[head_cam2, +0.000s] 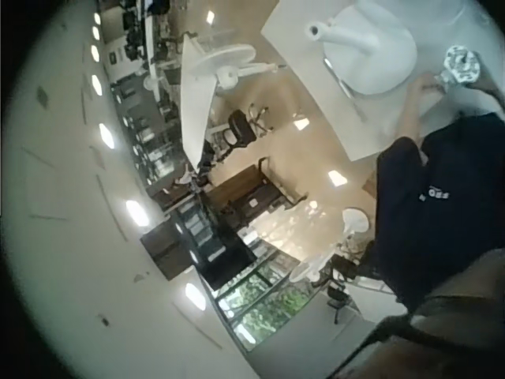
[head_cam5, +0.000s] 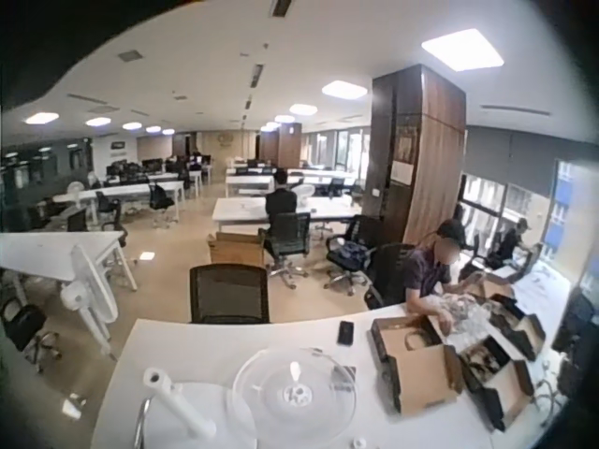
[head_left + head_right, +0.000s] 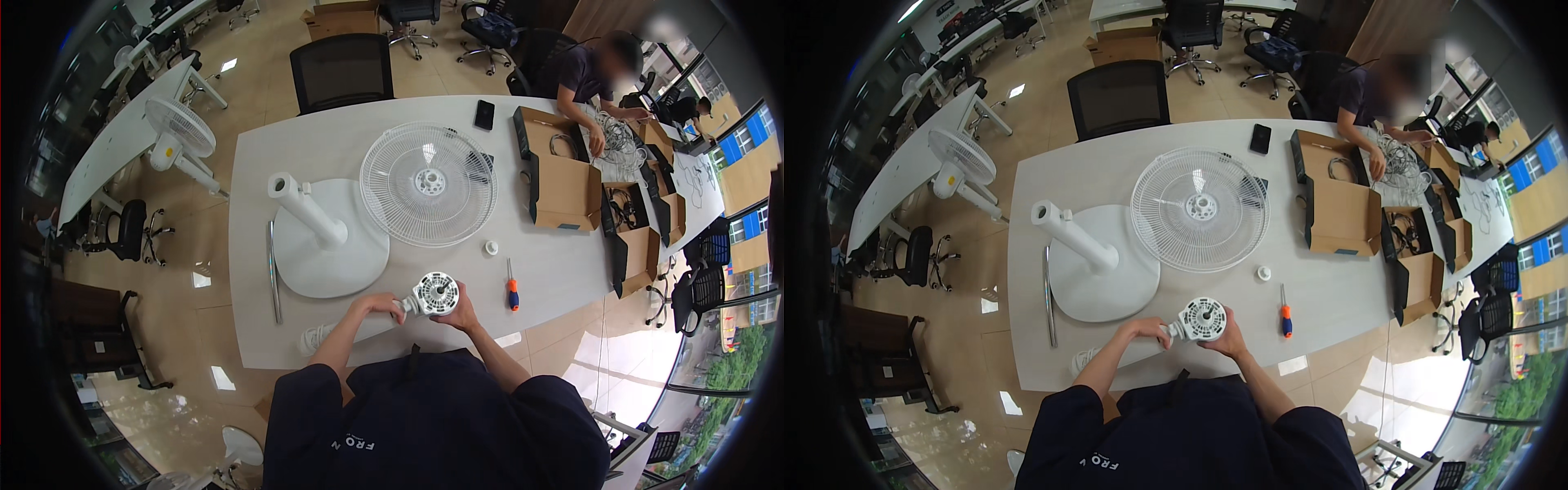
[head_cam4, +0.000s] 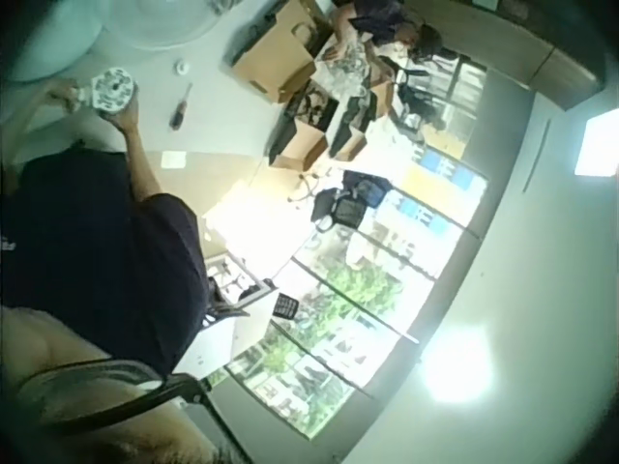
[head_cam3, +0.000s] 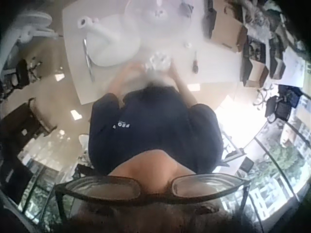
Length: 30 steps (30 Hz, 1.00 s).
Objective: Disassemble a pedestal fan by removing the grille, blade, and motor housing components using a screwdriver.
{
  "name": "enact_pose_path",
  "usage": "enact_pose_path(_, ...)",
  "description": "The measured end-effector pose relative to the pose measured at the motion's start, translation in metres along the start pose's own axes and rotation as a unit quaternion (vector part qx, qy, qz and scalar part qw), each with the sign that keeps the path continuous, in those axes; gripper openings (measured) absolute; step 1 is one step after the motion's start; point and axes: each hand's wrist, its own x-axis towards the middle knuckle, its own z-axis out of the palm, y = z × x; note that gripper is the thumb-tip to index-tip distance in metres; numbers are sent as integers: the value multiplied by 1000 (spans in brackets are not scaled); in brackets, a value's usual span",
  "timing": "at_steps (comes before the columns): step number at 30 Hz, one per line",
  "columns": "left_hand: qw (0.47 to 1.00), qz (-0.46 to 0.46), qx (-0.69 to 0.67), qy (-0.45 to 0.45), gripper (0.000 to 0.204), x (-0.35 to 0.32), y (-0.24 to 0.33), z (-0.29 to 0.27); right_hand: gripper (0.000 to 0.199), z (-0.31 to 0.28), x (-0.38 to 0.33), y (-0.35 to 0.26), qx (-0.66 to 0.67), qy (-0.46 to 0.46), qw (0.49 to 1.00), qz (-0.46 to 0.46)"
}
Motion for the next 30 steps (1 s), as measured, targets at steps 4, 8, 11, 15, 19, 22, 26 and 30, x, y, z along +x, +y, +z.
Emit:
enact_pose_path(4, 999, -38, -1, -17, 33, 3, -5, -4, 117, 13, -5, 17, 22, 22, 1000, -4)
enact_pose_path(8, 999, -30, -13, -25, 31, 8, -7, -3, 121, 22, 5, 8, -8, 74, 994, -81)
enact_pose_path(11, 999, -41, 5, -3, 35, 2, -1, -6, 117, 19, 10, -1, 0, 43, 999, -6)
enact_pose_path(15, 993, 37, 97, 65, 56, -4, -13, -1, 116, 17, 7, -8, -8, 39, 999, 2)
enact_pose_path(19, 919, 111, 208, 316, 83, -21, -21, 38, 118, 24, -4, -2, -2, 77, 997, 0)
enact_pose_path(22, 844, 87, 311, 429, 69, -35, -2, 80, 120, 26, -5, 2, 16, 95, 995, -2)
enact_pose_path(26, 777, 41, 374, 506, 47, -11, -10, 104, 117, 27, -9, 2, -16, 98, 995, 16)
enact_pose_path(30, 782, 43, 377, 494, 44, -14, -11, 91, 118, 32, -6, -5, -17, 105, 994, 8)
